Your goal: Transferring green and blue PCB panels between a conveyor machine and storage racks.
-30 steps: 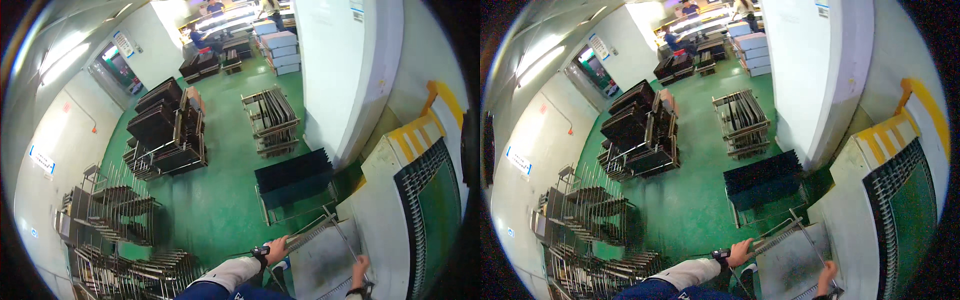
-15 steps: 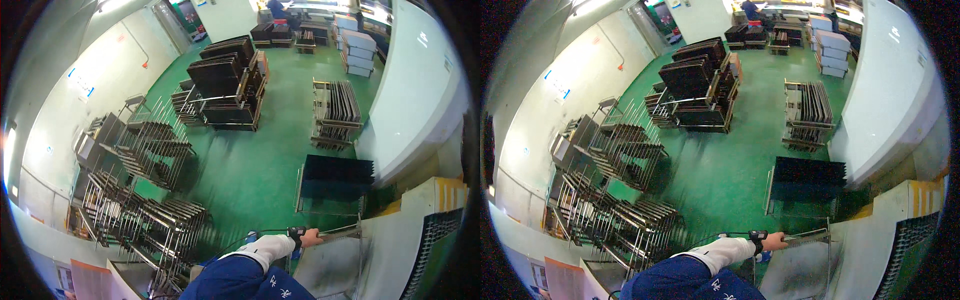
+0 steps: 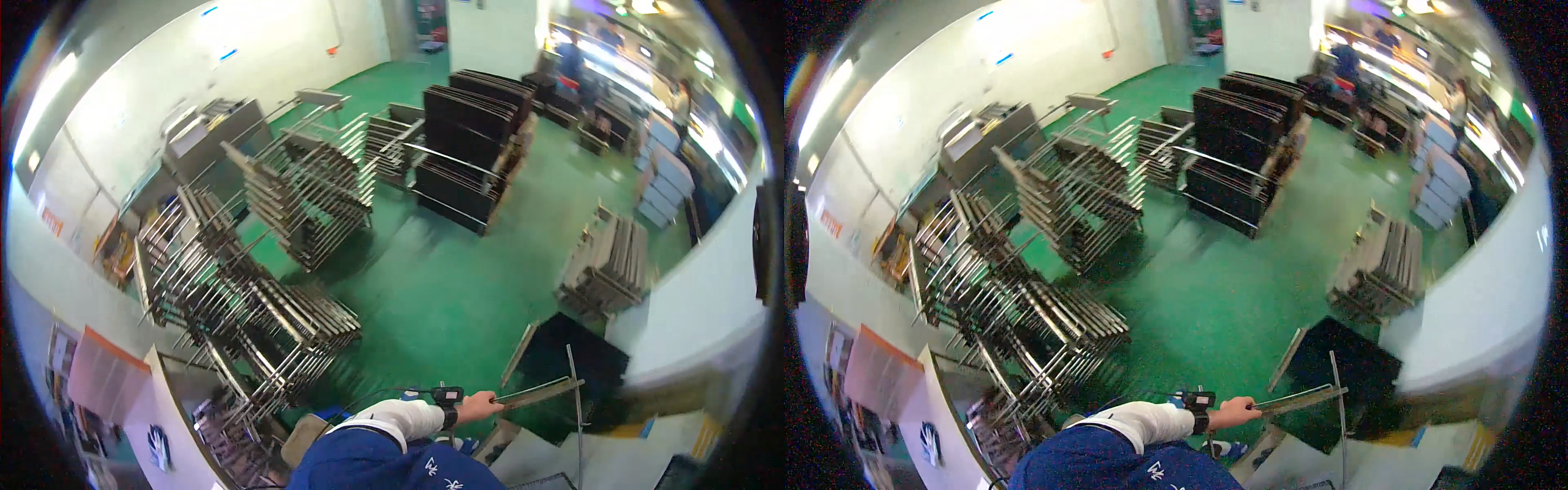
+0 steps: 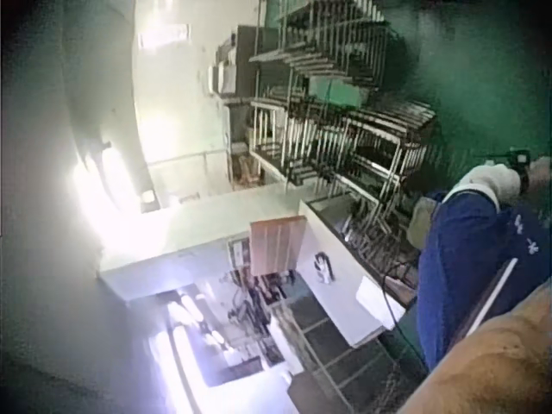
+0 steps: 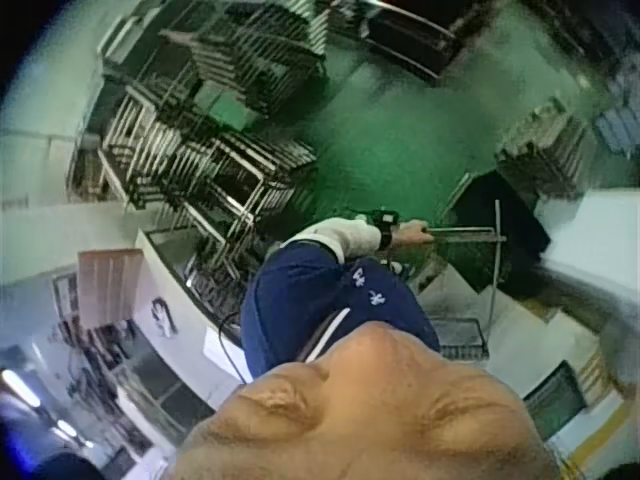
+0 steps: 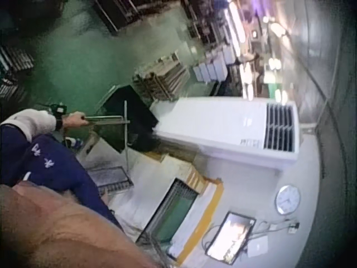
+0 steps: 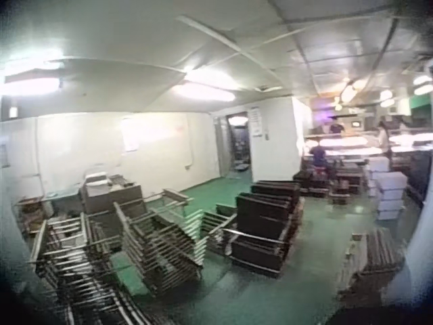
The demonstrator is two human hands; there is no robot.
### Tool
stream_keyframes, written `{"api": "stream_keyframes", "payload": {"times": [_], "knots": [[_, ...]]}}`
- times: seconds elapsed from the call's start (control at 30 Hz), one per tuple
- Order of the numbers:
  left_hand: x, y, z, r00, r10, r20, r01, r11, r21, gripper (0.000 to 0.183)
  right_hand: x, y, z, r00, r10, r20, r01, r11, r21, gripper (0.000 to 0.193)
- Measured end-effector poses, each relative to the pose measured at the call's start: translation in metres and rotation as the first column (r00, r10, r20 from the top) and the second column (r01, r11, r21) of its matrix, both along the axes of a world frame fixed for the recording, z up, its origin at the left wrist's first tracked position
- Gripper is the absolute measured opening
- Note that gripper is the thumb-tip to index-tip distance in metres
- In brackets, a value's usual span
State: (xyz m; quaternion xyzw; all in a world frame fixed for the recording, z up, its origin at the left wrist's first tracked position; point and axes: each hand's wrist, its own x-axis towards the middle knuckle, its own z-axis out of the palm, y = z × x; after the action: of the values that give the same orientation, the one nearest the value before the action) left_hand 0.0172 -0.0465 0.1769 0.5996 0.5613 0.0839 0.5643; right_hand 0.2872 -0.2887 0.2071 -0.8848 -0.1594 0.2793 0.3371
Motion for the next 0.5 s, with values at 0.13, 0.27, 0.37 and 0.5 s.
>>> {"api": "stream_keyframes", "payload": {"times": [0.13, 0.27, 0.37, 0.5], "knots": [[-0.085, 0.026, 0.026, 0.979, 0.203, 0.033, -0.203, 0.979, 0.003, 0.042, -0.038, 0.066, 0.007, 0.988, 0.151, -0.046, -0.149, 0.988, 0.030, 0.052], [-0.165, 0.043, 0.030, 0.918, 0.396, 0.023, -0.395, 0.907, 0.144, 0.042, -0.078, 0.121, 0.011, 0.956, 0.277, -0.094, -0.274, 0.961, 0.043, 0.049], [-0.226, 0.050, 0.049, 0.827, 0.562, -0.008, -0.549, 0.811, 0.202, 0.045, -0.100, 0.156, 0.014, 0.923, 0.361, -0.134, -0.358, 0.933, 0.045, 0.048], [-0.288, 0.049, 0.059, 0.691, 0.723, 0.013, -0.711, 0.676, 0.195, 0.045, -0.123, 0.202, 0.013, 0.882, 0.433, -0.184, -0.430, 0.901, 0.060, 0.046]]}}
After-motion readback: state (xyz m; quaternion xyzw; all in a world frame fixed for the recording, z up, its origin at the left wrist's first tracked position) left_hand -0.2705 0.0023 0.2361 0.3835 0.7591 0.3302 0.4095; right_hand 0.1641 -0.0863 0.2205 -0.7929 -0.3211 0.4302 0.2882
